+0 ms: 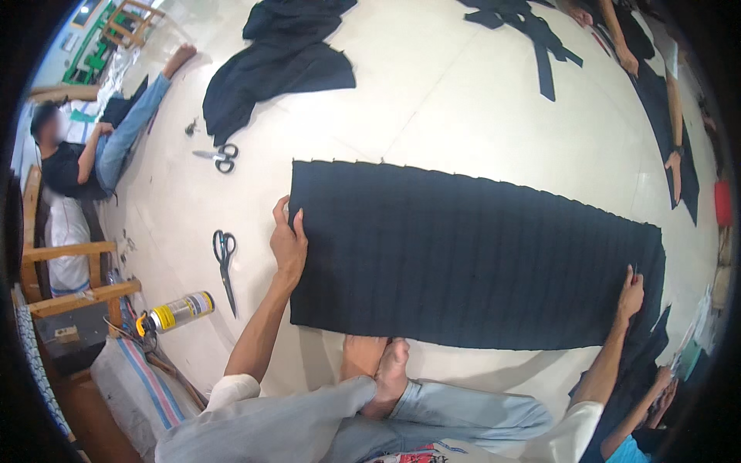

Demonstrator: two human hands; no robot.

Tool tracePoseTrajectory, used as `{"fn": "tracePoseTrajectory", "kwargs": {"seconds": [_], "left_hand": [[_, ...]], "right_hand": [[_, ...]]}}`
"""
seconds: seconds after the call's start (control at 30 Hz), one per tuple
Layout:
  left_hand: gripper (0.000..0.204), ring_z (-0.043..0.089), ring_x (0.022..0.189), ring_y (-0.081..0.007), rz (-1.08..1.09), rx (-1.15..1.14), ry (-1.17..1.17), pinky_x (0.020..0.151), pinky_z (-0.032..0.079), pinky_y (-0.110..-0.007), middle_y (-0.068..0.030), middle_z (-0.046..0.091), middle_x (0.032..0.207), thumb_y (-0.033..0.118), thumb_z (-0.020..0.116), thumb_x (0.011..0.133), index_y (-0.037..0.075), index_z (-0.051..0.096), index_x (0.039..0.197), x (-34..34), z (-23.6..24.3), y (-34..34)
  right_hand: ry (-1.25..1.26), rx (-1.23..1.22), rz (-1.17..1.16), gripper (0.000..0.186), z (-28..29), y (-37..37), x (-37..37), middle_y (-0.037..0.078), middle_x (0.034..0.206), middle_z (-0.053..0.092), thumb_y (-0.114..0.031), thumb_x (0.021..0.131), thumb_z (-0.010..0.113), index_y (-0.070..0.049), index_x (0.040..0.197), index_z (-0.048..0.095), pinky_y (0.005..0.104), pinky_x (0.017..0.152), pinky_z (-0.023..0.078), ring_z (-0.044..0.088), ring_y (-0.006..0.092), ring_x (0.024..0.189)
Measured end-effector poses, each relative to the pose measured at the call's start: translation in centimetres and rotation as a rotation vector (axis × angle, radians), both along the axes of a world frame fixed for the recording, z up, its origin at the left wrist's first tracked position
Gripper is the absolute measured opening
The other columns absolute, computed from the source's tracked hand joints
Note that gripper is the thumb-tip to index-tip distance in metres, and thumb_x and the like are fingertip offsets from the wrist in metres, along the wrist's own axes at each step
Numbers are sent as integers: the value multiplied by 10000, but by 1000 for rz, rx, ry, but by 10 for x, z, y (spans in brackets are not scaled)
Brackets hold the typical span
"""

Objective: The person sits on the floor and uses small scissors to trim the edges of a large black fabric piece. They repeatedly fold and unfold the fabric to align edges and continue trimming along the perimeter.

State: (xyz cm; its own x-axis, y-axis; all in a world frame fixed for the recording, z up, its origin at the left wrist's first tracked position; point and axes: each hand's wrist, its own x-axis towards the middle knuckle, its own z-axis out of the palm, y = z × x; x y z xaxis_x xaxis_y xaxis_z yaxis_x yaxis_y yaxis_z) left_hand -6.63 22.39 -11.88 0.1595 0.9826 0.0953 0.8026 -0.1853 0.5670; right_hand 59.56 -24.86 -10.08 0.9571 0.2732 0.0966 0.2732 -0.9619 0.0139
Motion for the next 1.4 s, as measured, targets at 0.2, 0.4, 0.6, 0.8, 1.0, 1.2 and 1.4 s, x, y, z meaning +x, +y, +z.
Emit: {"fn": "tracePoseTrajectory", "kwargs": {"seconds": [0.2, 0.4, 0.6, 0.8, 1.0, 1.2, 1.4], "left_hand": [[519, 675, 837, -385, -47, -8, -51, 722, 514, -462, -250, 642, 1037, 265, 616, 957, 42, 393, 1369, -5, 19, 18], [572, 534, 1080, -366, -124, 182, 8, 932, 410, -473, -203, 604, 1113, 330, 683, 897, 13, 463, 1320, 7, 10, 60], [460, 527, 1086, -341, -221, -13, 92, 892, 412, -455, -155, 610, 1120, 375, 710, 862, 7, 608, 1117, 18, 5, 113], [266, 625, 831, -273, -299, -390, -196, 817, 419, -411, -126, 687, 858, 271, 678, 880, 46, 687, 1020, 9, 12, 129], [236, 581, 748, -98, -249, -502, -516, 674, 451, -246, -40, 686, 848, 210, 647, 943, 22, 707, 1073, -1, -1, 125], [230, 547, 707, -61, -176, -475, -575, 634, 434, -231, -21, 675, 827, 196, 651, 942, 12, 706, 1068, -4, -8, 121], [218, 503, 651, -44, -140, -474, -670, 578, 398, -212, -5, 647, 750, 192, 667, 931, 5, 712, 1033, -4, -11, 119]], "right_hand": [[226, 610, 556, 188, 38, 244, -281, 104, 774, 645, -204, 933, 667, -17, 951, 653, 297, 656, 483, 578, 135, 683], [885, 839, 535, 409, 24, 381, -461, 87, 851, 616, -414, 1017, 483, -42, 1127, 612, 308, 684, 477, 573, 184, 722], [1531, 1044, 285, 414, 22, 444, -535, -72, 731, 386, -407, 1062, 360, -66, 1064, 595, 184, 463, 242, 276, 13, 532], [1677, 1094, 236, 417, 11, 458, -529, -64, 700, 398, -398, 1060, 373, -44, 1077, 594, 176, 422, 223, 271, 5, 499], [1980, 1174, 74, 395, 2, 495, -526, -42, 667, 447, -375, 1036, 426, -24, 1017, 605, 190, 386, 196, 263, 15, 452], [1977, 1112, 36, 376, -4, 507, -527, -34, 651, 460, -358, 1026, 442, -23, 999, 611, 198, 368, 187, 258, 15, 434], [1993, 1043, 30, 364, -4, 509, -527, -45, 637, 448, -344, 1029, 439, -25, 1000, 613, 191, 362, 179, 248, 5, 423]]}}
